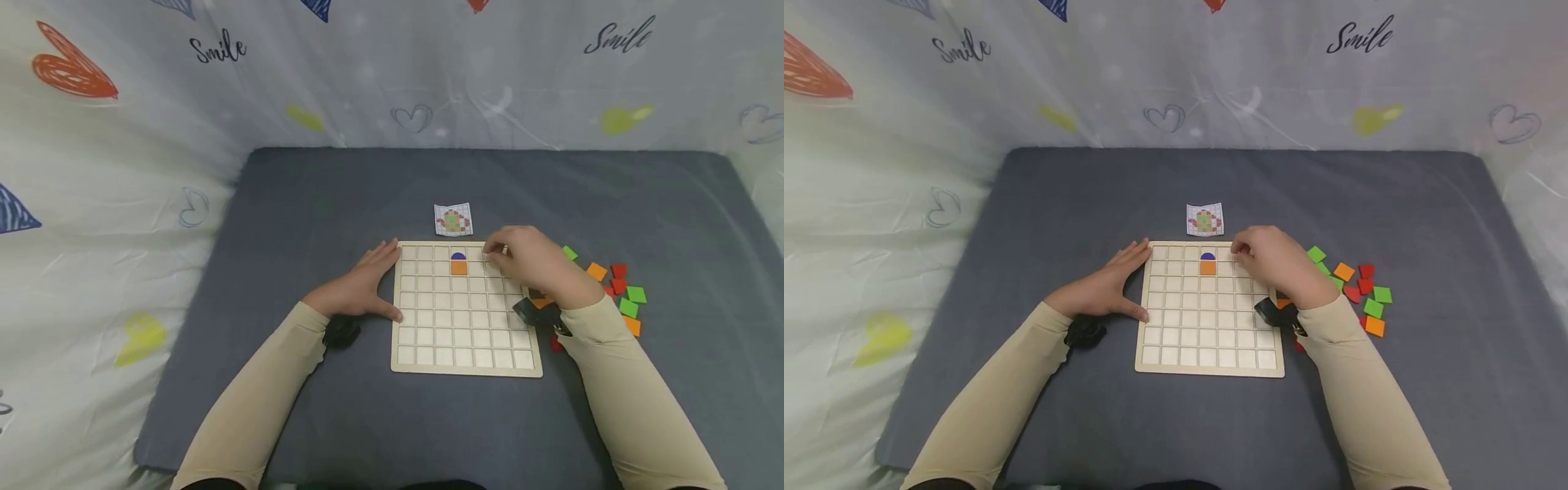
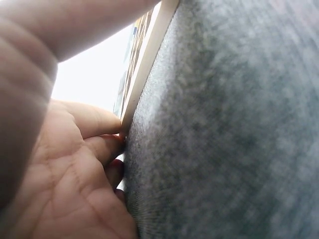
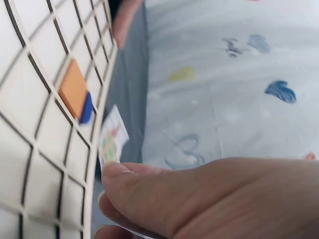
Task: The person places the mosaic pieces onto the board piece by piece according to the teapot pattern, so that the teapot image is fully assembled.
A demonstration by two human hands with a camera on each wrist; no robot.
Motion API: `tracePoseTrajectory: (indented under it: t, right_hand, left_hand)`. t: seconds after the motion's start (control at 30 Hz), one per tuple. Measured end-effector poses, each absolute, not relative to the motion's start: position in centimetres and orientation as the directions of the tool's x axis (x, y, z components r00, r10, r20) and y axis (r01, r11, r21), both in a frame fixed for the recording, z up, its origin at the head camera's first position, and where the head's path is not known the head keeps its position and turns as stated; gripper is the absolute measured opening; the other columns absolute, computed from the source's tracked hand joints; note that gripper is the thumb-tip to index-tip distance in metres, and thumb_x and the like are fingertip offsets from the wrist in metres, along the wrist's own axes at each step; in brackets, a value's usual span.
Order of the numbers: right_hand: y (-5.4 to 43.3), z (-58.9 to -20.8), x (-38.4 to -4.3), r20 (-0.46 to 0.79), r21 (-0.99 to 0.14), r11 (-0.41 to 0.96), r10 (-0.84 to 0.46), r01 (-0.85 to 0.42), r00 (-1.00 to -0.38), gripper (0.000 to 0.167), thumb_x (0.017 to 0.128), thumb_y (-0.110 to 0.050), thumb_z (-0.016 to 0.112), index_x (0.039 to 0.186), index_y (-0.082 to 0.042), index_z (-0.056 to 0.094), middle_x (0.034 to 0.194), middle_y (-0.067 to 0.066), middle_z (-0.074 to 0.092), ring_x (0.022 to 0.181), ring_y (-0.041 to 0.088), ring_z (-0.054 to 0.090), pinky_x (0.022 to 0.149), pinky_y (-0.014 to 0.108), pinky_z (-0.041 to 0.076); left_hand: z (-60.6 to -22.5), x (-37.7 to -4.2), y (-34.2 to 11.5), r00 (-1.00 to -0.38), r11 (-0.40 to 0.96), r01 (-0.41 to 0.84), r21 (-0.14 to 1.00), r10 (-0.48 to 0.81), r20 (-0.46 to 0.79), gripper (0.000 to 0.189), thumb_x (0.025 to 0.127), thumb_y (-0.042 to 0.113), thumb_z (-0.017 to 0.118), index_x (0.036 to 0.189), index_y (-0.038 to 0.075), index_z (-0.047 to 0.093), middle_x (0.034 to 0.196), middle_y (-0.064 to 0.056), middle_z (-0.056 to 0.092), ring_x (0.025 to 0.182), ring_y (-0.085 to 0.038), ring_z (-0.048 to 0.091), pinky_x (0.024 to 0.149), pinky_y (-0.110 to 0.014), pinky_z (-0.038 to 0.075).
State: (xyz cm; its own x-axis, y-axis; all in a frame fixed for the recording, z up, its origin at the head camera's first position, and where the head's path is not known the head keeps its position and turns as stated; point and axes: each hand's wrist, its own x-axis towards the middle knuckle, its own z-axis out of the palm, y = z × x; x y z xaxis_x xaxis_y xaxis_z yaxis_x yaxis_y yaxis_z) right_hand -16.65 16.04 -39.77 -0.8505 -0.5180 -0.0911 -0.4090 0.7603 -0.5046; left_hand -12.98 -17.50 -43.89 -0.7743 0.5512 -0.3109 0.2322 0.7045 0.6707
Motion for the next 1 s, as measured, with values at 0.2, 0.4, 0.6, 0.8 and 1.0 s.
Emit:
tracePoseTrajectory:
  t: [0.2, 0.4, 0.6, 0.8, 1.0]
  right_hand:
    - [18.9, -39.1, -16.4, -0.15, -0.476, 0.816, -0.444, -0.329, -0.884, 0.02, 0.103, -0.009, 0.067, 0.119, 0.001, 0.075, 0.11, 0.016, 0.073, 0.097, 0.03, 0.068, 0.081, 0.048, 0.056]
    - [21.2, -39.3, -15.4, -0.182, -0.459, 0.836, -0.42, -0.301, -0.889, 0.017, 0.101, -0.01, 0.071, 0.113, 0.001, 0.076, 0.105, 0.015, 0.073, 0.083, 0.025, 0.065, 0.071, 0.042, 0.054]
    - [21.9, -39.4, -14.0, -0.243, -0.461, 0.845, -0.414, -0.272, -0.877, 0.012, 0.099, -0.017, 0.074, 0.104, -0.006, 0.075, 0.088, 0.003, 0.07, 0.072, 0.016, 0.058, 0.068, 0.036, 0.049]
    - [23.1, -39.7, -12.1, -0.296, -0.466, 0.845, -0.428, -0.262, -0.854, 0.015, 0.095, -0.023, 0.08, 0.084, -0.014, 0.072, 0.07, -0.008, 0.064, 0.061, 0.012, 0.057, 0.059, 0.03, 0.048]
    - [24.0, -39.9, -10.8, -0.36, -0.484, 0.844, -0.433, -0.231, -0.827, 0.022, 0.088, -0.024, 0.086, 0.082, -0.015, 0.067, 0.069, -0.007, 0.061, 0.057, 0.012, 0.054, 0.053, 0.029, 0.046]
  left_hand:
    - [-44.1, -12.8, -17.1, -0.768, 0.703, 0.219, 0.676, 0.552, -0.325, 0.131, 0.079, 0.041, 0.094, 0.169, 0.009, 0.005, 0.177, -0.004, -0.009, 0.163, -0.024, -0.012, 0.132, -0.043, -0.007]
    - [-44.0, -12.9, -17.1, -0.762, 0.682, 0.229, 0.694, 0.569, -0.308, 0.131, 0.079, 0.042, 0.094, 0.169, 0.006, 0.005, 0.177, -0.006, -0.008, 0.163, -0.027, -0.012, 0.132, -0.046, -0.006]
    - [-43.7, -12.9, -17.9, -0.779, 0.699, 0.229, 0.678, 0.549, -0.304, 0.131, 0.078, 0.039, 0.095, 0.169, 0.006, 0.006, 0.177, -0.006, -0.007, 0.163, -0.026, -0.011, 0.132, -0.046, -0.006]
    - [-43.9, -13.1, -17.9, -0.773, 0.685, 0.246, 0.686, 0.565, -0.288, 0.131, 0.078, 0.04, 0.095, 0.169, 0.005, 0.007, 0.177, -0.008, -0.007, 0.163, -0.027, -0.011, 0.131, -0.047, -0.006]
    - [-44.0, -13.3, -17.6, -0.771, 0.692, 0.239, 0.681, 0.562, -0.301, 0.132, 0.077, 0.042, 0.095, 0.169, 0.006, 0.006, 0.177, -0.006, -0.007, 0.163, -0.026, -0.011, 0.132, -0.047, -0.006]
